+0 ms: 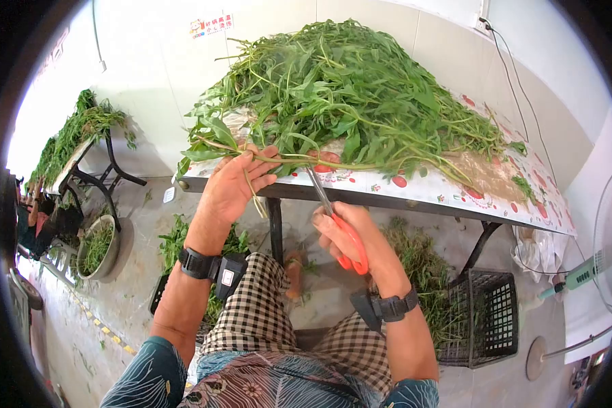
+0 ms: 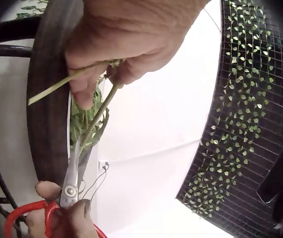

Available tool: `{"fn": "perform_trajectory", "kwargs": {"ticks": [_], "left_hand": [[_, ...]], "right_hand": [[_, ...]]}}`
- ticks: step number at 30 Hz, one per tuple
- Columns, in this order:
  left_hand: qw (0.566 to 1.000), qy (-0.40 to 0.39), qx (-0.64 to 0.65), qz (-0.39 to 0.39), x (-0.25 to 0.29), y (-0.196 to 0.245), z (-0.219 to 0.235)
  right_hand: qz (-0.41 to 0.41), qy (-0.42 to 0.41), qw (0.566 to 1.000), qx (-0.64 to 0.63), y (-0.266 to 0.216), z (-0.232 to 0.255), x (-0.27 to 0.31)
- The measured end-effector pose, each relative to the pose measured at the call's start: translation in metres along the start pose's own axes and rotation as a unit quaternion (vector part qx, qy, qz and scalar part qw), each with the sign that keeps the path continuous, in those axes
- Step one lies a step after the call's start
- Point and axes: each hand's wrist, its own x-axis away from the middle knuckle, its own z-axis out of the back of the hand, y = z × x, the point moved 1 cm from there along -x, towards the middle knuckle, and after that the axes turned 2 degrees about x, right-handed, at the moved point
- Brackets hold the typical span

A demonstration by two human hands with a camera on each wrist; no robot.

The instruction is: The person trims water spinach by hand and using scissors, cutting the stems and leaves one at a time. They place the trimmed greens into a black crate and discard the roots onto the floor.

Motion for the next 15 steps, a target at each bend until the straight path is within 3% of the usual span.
{"fn": "perform_trajectory", "kwargs": {"ticks": [15], "left_hand": [[1.0, -0.003, 0.005, 0.013, 0.0028, 0.0047, -0.0015]], "right_hand": [[0.014, 0.039, 0.999, 0.02, -0.0037, -0.0045, -0.0044]]}}
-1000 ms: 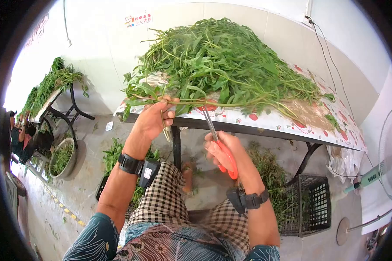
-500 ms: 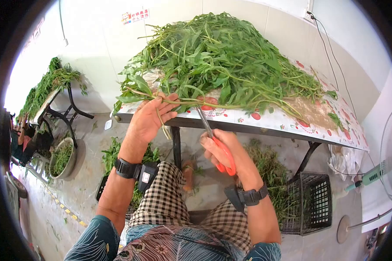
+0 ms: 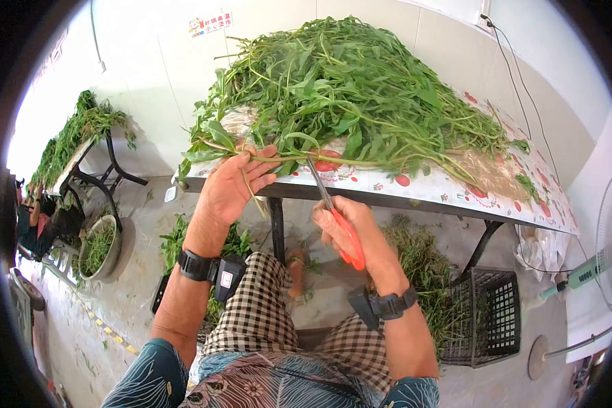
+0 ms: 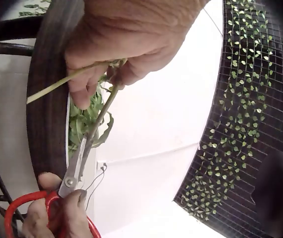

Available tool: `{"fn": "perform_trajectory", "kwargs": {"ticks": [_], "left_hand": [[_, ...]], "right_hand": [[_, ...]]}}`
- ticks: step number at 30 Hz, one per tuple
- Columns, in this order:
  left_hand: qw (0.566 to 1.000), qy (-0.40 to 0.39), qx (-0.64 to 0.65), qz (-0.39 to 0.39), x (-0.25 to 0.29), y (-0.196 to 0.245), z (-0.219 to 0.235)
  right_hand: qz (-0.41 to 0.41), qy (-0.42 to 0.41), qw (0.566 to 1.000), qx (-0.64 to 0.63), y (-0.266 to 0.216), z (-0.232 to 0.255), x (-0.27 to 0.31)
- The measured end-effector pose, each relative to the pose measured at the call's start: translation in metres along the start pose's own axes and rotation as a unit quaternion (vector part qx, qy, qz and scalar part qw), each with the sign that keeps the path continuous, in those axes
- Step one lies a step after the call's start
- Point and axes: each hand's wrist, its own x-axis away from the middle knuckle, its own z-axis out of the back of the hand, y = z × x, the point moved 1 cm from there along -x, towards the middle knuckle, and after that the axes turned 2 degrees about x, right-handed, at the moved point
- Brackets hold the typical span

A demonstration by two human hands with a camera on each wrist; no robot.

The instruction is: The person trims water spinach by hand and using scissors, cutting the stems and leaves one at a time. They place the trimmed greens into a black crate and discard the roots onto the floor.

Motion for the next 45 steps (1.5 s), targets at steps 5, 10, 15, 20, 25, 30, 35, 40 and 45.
{"fn": "perform_trajectory", "kwargs": {"ticks": [5, 10, 15, 20, 25, 30, 35, 40, 45], "left_hand": [[1.0, 0.0, 0.008, 0.003, 0.0, 0.0, 0.002], [1.0, 0.014, 0.018, 0.002, -0.001, -0.001, 0.0], [0.999, 0.027, 0.025, 0.003, -0.001, -0.001, -0.001], [1.0, 0.008, -0.007, 0.008, -0.001, -0.001, -0.001], [1.0, 0.012, 0.014, 0.015, -0.001, 0.0, 0.001], [0.999, -0.002, 0.032, 0.012, -0.001, -0.003, 0.007], [0.999, -0.006, 0.04, 0.017, -0.001, -0.006, 0.014], [0.999, 0.009, 0.037, 0.019, 0.007, -0.004, 0.01], [0.999, 0.032, 0.033, 0.003, 0.02, 0.002, 0.012]], "right_hand": [[0.056, 0.024, 0.998, 0.027, 0.008, -0.002, -0.005], [0.059, 0.034, 0.996, 0.049, 0.008, -0.001, -0.002], [0.043, 0.031, 0.998, 0.036, 0.012, 0.0, 0.0], [0.044, 0.05, 0.997, 0.046, 0.015, -0.002, 0.006], [0.049, 0.086, 0.995, 0.003, 0.015, 0.0, 0.01], [0.135, 0.202, 0.97, -0.014, 0.023, 0.021, 0.01], [0.2, 0.336, 0.881, 0.266, -0.023, 0.039, -0.004], [0.2, 0.266, 0.811, 0.482, -0.029, 0.034, -0.039], [0.215, 0.227, 0.784, 0.536, -0.027, 0.037, -0.046]]}}
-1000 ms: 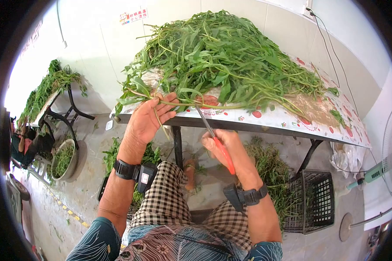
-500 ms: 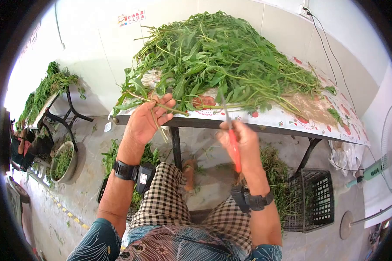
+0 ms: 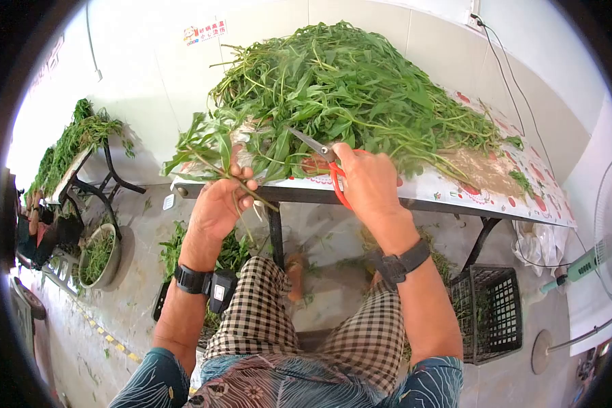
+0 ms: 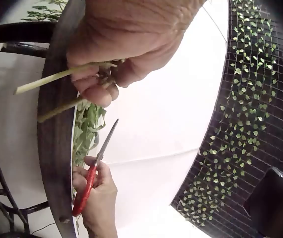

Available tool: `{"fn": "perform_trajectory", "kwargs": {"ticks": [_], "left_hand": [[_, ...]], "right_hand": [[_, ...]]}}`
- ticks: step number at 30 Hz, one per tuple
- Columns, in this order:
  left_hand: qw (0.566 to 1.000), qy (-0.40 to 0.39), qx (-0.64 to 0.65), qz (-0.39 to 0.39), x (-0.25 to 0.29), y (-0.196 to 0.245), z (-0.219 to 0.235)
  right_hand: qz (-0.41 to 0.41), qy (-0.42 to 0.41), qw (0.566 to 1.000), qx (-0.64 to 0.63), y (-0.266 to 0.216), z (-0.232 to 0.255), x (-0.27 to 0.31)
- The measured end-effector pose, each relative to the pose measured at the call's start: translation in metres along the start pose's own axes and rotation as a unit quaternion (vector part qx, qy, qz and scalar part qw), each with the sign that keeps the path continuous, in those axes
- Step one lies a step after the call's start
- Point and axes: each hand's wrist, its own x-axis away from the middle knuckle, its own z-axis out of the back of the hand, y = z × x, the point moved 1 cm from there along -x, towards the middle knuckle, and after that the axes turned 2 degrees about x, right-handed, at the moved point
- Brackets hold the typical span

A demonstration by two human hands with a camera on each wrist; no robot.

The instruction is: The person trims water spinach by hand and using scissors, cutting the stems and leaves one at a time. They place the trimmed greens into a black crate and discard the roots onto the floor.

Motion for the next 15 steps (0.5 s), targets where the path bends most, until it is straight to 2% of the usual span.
{"fn": "perform_trajectory", "kwargs": {"ticks": [4, 7, 8, 9, 10, 11, 12, 15], "left_hand": [[1.0, -0.002, -0.001, 0.015, 0.007, -0.002, 0.0], [0.999, -0.018, -0.01, 0.04, 0.014, -0.005, -0.003], [0.999, -0.02, -0.019, 0.04, 0.017, -0.007, -0.007], [0.998, -0.022, -0.03, 0.041, 0.019, -0.01, -0.011], [0.998, -0.035, -0.026, 0.043, 0.021, -0.015, -0.015], [0.997, -0.047, -0.037, 0.045, 0.023, -0.02, -0.021], [0.996, -0.06, -0.048, 0.048, 0.026, -0.023, -0.031], [0.989, -0.087, -0.099, 0.068, 0.033, -0.035, -0.057]], "right_hand": [[0.053, 0.068, 0.996, -0.035, 0.01, 0.001, -0.001], [0.008, 0.123, 0.986, -0.108, 0.008, 0.019, 0.0], [-0.005, 0.144, 0.987, -0.065, 0.003, 0.026, 0.0], [-0.049, 0.113, 0.971, -0.204, -0.004, 0.034, 0.001], [-0.094, 0.079, 0.933, -0.337, -0.014, 0.044, 0.001], [-0.137, 0.045, 0.875, -0.463, -0.026, 0.054, 0.003], [-0.119, 0.037, 0.879, -0.461, -0.04, 0.063, 0.005], [-0.068, -0.001, 0.884, -0.463, -0.055, 0.047, 0.014]]}}
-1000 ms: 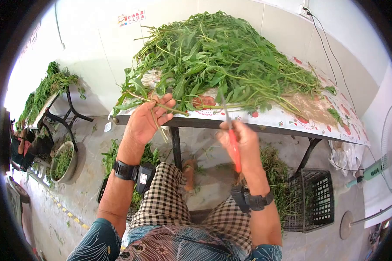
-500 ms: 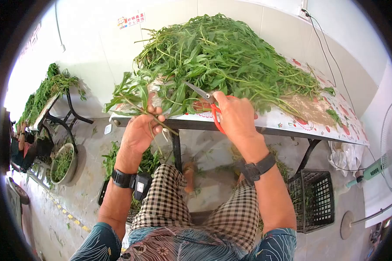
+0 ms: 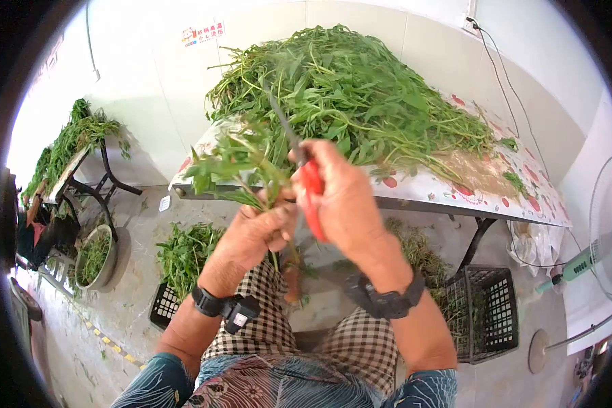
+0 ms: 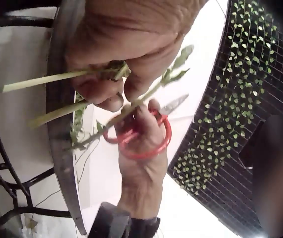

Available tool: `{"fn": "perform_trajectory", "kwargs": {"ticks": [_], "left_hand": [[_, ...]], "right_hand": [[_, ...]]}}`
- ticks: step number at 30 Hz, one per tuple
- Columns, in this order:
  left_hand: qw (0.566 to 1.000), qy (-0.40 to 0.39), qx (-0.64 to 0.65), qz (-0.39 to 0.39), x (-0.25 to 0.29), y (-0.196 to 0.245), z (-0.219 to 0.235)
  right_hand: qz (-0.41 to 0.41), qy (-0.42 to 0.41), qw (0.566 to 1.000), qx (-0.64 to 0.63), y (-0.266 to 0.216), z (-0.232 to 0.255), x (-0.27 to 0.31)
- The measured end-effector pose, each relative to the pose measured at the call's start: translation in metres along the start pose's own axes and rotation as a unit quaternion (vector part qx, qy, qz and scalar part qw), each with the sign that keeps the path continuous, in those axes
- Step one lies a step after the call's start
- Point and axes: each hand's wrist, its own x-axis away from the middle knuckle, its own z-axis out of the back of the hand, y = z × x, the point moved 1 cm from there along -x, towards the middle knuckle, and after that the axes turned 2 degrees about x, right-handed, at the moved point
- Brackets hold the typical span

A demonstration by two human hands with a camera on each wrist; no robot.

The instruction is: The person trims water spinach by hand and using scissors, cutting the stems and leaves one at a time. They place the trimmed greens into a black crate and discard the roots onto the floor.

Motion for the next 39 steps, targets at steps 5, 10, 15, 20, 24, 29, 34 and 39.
{"fn": "perform_trajectory", "kwargs": {"ticks": [5, 10, 15, 20, 24, 29, 34, 39], "left_hand": [[0.999, 0.004, -0.039, 0.002, 0.001, -0.015, -0.003], [0.997, 0.018, -0.061, -0.032, 0.006, -0.011, -0.006], [0.996, 0.082, 0.024, -0.019, 0.009, -0.002, 0.011], [0.994, 0.092, 0.047, -0.017, 0.012, 0.004, 0.017], [0.996, 0.084, 0.037, -0.005, 0.014, 0.007, 0.015], [0.994, 0.096, 0.046, 0.001, 0.014, 0.003, 0.02], [0.99, 0.125, 0.062, 0.009, 0.018, 0.006, 0.021], [0.995, 0.062, 0.063, 0.041, 0.02, -0.003, 0.017]], "right_hand": [[-0.063, -0.005, 0.997, -0.053, 0.003, -0.019, 0.018], [-0.094, 0.022, 0.99, -0.101, 0.004, -0.017, 0.029], [-0.123, 0.056, 0.98, -0.143, 0.026, 0.001, 0.046], [-0.175, -0.057, 0.981, 0.06, 0.034, 0.004, 0.069], [-0.17, -0.033, 0.983, -0.057, 0.03, 0.003, 0.076], [-0.174, -0.013, 0.976, -0.128, 0.034, 0.01, 0.08], [-0.193, 0.022, 0.963, -0.189, 0.043, 0.011, 0.088], [-0.165, 0.025, 0.969, -0.181, 0.039, 0.007, 0.086]]}}
